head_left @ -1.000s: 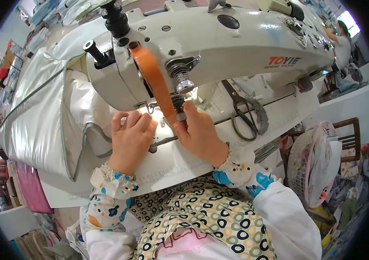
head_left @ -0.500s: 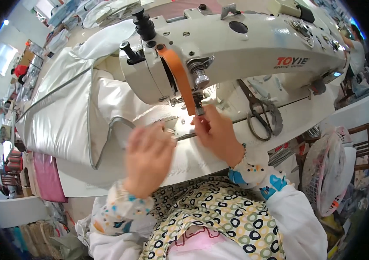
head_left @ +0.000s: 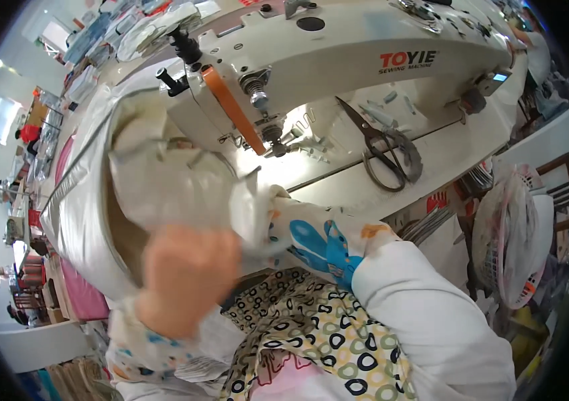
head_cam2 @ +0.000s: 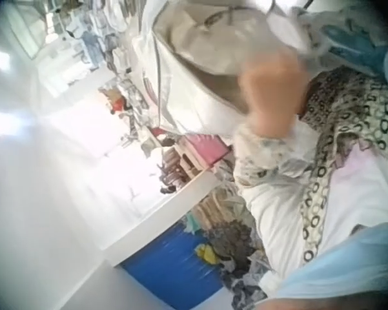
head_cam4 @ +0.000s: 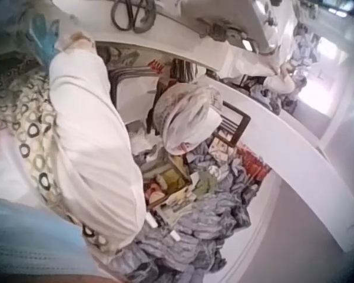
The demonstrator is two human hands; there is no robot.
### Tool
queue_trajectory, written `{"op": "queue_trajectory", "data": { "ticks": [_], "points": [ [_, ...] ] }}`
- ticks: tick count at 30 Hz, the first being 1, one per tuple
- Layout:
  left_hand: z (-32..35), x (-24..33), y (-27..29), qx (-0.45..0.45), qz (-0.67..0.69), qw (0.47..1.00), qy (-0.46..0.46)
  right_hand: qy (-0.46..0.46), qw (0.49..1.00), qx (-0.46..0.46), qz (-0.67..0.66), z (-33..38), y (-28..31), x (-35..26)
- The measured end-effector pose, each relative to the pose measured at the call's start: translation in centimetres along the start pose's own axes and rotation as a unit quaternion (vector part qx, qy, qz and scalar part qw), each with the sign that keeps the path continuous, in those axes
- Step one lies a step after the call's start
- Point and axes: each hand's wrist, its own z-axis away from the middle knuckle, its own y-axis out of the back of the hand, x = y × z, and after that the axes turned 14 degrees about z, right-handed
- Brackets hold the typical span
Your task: Sewing pieces of white textile material together using an industrial sewing machine.
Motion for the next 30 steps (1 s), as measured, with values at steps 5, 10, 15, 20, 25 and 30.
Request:
{"op": "queue_trajectory", "data": {
  "ticks": [5,10,15,20,25,30],
  "points": [
    [0.3,3.1,-4.6,-0.070,0.091,0.991,-0.064,-0.120,0.992,-0.009,-0.038,-9.7,-15.9,-4.1],
    [2.1,2.0,-5.0,-0.082,0.086,0.992,-0.035,-0.317,0.924,-0.079,-0.199,-13.1,-0.1,-5.0],
    [1.0,2.9,-4.6,-0.111,0.079,0.988,-0.067,-0.005,0.994,-0.099,-0.045,-12.3,1.4,-2.1],
    [-1.8,1.5,-1.0,-0.236,0.243,0.940,-0.033,-0.079,0.968,-0.152,-0.185,-11.6,3.1,-5.5],
    [-5.2,-1.3,-6.3,-0.042,0.175,0.980,-0.080,-0.104,0.983,-0.101,-0.110,-11.9,1.3,-7.1],
    [-5.0,-2.6,-8.6,-0.131,0.222,0.966,-0.015,-0.106,0.983,-0.133,-0.076,-12.0,2.5,-5.9]
  ]
}}
